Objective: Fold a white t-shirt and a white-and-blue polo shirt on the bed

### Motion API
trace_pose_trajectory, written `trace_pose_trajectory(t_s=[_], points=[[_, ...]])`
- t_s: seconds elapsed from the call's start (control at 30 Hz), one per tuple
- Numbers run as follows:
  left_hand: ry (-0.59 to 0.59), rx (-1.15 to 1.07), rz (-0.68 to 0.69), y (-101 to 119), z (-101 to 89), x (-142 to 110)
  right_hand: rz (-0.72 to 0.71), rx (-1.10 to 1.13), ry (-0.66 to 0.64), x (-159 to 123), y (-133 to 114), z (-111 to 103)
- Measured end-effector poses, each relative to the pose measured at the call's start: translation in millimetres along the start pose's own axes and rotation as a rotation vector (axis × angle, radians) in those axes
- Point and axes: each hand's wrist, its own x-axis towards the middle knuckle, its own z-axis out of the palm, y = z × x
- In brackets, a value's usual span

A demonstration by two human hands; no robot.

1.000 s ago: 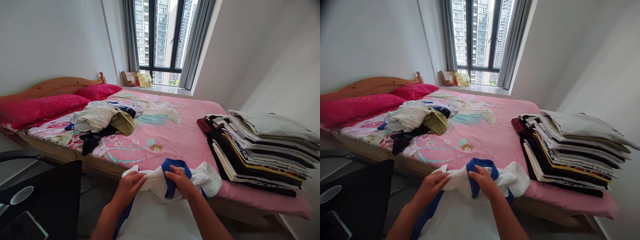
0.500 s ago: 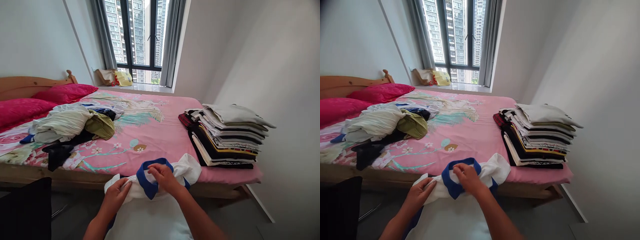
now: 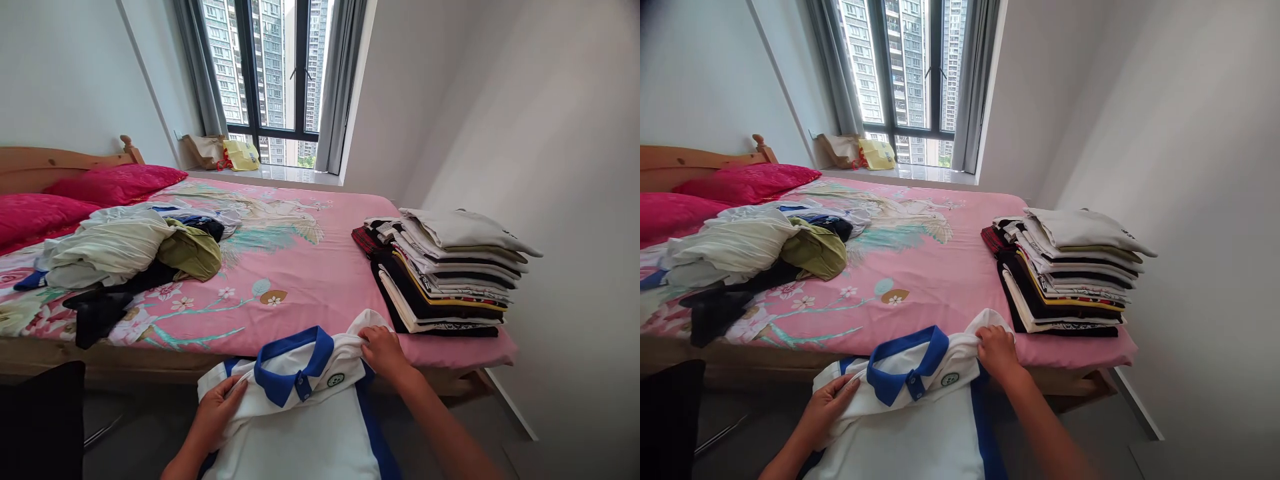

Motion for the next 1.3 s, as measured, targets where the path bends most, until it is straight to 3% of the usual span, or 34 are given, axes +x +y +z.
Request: trace_pose_trajectory(t_s=[0.17,0.3,0.43,0.7,0.97,1.13,1.3], points=[[0.003,0.019,0.023,2,1.5,-2,-0.136,0.094,0.105,12,-26,-4],[-0.003,-0.010,0.040,1,2.1,-2,-0.173,0.076,-0.015,30,-38,2],[-0.035,-0.062,0.050,-2,-1.2,-1,-0.174,0.015,-0.118,35,-37,6],[0.147,0.030,0.152,-5,-10.8,4,-0.209,0.190,0.002,32,-30,-6],[0.061,0.110,0.263,1,-13.9,1,-0.175,0.042,-0.161,38,-30,1],[0.088,0.108,0.250,-2,-14.6,2,-0.184,0.085,-0.105,33,-31,-7],[0.179,-0.014,0.182,3,-19.1,2,-0.195,0.327,-0.023,28,-38,-27]])
